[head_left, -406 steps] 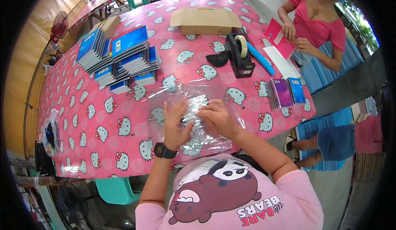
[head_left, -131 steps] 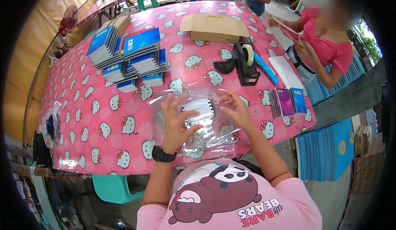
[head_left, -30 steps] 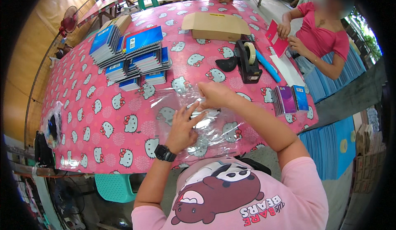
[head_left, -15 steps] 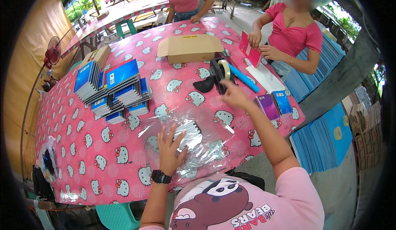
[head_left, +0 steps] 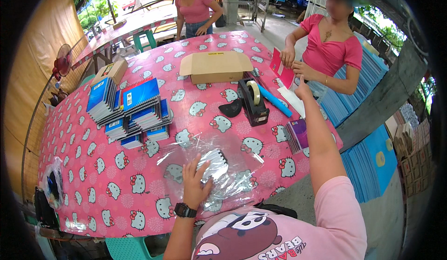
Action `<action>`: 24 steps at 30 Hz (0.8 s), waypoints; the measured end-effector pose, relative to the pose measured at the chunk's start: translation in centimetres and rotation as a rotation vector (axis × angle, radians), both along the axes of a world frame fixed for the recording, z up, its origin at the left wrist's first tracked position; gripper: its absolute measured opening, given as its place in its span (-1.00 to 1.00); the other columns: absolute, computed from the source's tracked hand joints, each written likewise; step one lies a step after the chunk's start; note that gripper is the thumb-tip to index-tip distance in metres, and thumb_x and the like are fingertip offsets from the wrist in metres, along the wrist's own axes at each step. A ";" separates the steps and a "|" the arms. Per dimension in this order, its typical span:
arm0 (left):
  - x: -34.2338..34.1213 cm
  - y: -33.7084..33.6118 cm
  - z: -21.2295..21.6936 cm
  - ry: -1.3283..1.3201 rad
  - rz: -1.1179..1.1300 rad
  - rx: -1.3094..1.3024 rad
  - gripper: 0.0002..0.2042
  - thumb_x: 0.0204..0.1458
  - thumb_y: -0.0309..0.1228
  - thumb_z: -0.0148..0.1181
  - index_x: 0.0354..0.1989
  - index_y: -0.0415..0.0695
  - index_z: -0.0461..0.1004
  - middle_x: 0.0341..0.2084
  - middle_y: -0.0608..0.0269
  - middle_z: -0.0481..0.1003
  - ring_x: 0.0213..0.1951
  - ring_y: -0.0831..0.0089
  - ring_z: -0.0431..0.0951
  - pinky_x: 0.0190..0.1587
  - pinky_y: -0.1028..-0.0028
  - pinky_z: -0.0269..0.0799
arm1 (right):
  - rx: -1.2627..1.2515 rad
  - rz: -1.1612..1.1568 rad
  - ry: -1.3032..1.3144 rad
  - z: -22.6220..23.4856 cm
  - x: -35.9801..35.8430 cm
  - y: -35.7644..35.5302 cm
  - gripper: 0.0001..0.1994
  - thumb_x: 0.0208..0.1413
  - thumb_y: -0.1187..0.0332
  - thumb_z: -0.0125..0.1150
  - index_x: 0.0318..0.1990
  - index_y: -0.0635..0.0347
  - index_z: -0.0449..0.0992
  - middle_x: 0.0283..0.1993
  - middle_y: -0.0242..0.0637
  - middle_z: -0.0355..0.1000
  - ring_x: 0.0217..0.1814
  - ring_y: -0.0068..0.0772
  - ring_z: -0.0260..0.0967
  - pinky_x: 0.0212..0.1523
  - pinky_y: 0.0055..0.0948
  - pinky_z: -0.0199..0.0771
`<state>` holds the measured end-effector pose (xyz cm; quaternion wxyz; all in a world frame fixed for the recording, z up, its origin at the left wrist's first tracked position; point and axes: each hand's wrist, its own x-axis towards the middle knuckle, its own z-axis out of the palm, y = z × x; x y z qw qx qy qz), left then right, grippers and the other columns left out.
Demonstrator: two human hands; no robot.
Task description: The person packages notebooks by placing individual notebooks into plastic sleeves, folding the excess plastic, and securing it with tape.
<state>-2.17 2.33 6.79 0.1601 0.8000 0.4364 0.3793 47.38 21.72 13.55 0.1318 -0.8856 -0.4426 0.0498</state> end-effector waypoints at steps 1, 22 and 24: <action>0.1 0.0 0.0 0.004 0.000 -0.002 -0.43 -0.22 -0.43 0.24 0.10 0.03 0.34 0.20 0.12 0.17 0.12 0.02 0.18 0.21 -0.01 -0.06 | 0.053 0.010 0.037 0.4 0.0 0.3 -0.31 -0.04 0.42 -0.03 0.30 0.17 -0.10 0.07 0.18 0.30 0.10 0.08 0.31 0.10 -0.14 0.28; -1.7 0.7 1.5 -0.667 0.204 -0.214 -0.55 -0.02 -0.34 0.14 0.06 -0.24 0.33 0.02 0.09 0.37 0.09 0.30 0.31 0.17 0.33 0.09 | 0.228 1.447 0.537 1.0 -28.1 -15.7 -0.74 -0.21 0.44 0.29 -0.26 0.15 0.50 -0.31 -0.33 0.42 -0.10 -0.25 0.30 0.08 -0.31 0.22; -1.4 0.8 0.4 -0.694 0.132 -0.498 -0.51 -0.02 -0.33 0.17 0.10 -0.24 0.30 0.05 0.11 0.34 0.08 0.34 0.30 0.12 0.35 0.14 | 0.222 1.359 0.565 2.0 -29.0 -16.4 -0.94 -0.10 0.48 0.25 -0.44 0.21 0.51 -0.34 -0.39 0.44 -0.16 -0.40 0.33 -0.01 -0.38 0.32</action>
